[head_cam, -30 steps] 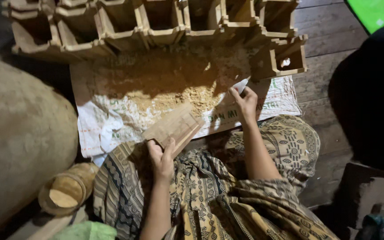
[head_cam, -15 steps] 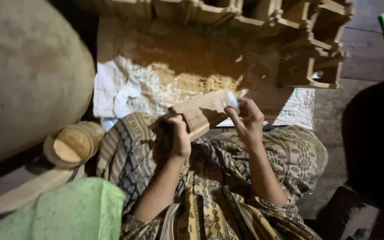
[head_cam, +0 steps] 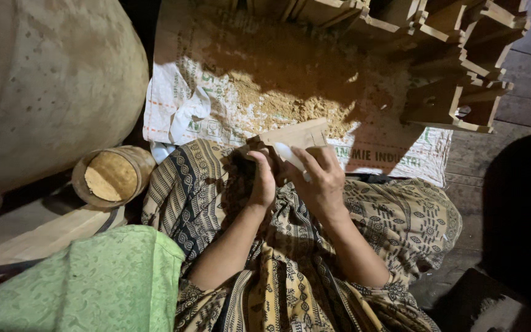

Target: The person applies adhesive to the joints of wooden components and fits them together to assemble a small box-like structure, working on a mat amongst several other completed wooden grids.

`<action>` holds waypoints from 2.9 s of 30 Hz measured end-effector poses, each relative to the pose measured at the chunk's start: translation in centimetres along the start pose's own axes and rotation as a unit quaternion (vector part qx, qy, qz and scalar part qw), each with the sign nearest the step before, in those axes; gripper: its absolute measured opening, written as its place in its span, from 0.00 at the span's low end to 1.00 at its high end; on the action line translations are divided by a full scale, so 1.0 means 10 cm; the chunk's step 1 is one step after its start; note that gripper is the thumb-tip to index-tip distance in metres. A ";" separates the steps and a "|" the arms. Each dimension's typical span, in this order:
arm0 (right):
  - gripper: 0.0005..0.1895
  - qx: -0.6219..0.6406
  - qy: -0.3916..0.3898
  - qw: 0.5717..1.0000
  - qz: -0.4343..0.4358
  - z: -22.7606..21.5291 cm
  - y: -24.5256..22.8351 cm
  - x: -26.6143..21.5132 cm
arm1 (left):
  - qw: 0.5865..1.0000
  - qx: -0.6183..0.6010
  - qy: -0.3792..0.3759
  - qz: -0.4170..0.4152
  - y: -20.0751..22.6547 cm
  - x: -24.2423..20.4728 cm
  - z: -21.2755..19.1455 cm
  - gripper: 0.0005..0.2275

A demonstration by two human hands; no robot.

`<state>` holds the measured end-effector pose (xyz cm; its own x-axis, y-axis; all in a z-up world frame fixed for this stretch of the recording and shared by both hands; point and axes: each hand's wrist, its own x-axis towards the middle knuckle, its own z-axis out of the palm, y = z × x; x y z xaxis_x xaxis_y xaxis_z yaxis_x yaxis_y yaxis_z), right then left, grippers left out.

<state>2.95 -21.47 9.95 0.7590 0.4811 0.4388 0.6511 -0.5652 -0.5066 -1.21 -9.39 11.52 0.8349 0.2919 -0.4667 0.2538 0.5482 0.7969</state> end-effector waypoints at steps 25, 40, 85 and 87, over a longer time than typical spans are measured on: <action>0.15 -0.053 0.016 0.997 -0.056 -0.02 -0.22 0.17 | 0.999 -0.046 0.007 -0.012 0.33 -0.04 0.07 0.26; 0.13 -0.049 0.019 0.996 -0.071 0.00 -0.17 0.12 | 0.999 -0.022 0.025 -0.013 0.55 -0.11 0.17 0.26; 0.08 -0.120 0.041 0.992 0.006 -0.04 0.33 -0.09 | 0.997 0.078 -0.003 0.026 -1.13 0.43 -0.54 0.35; 0.08 -0.126 0.046 0.991 0.004 -0.08 0.30 -0.05 | 0.999 0.041 0.003 0.024 -0.66 0.26 -0.21 0.35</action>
<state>4.55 -23.98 8.81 0.7531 0.4198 0.5066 0.6148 -0.7233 -0.3145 -1.71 -10.57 4.21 0.8438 0.3220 -0.4293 0.2522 0.4682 0.8469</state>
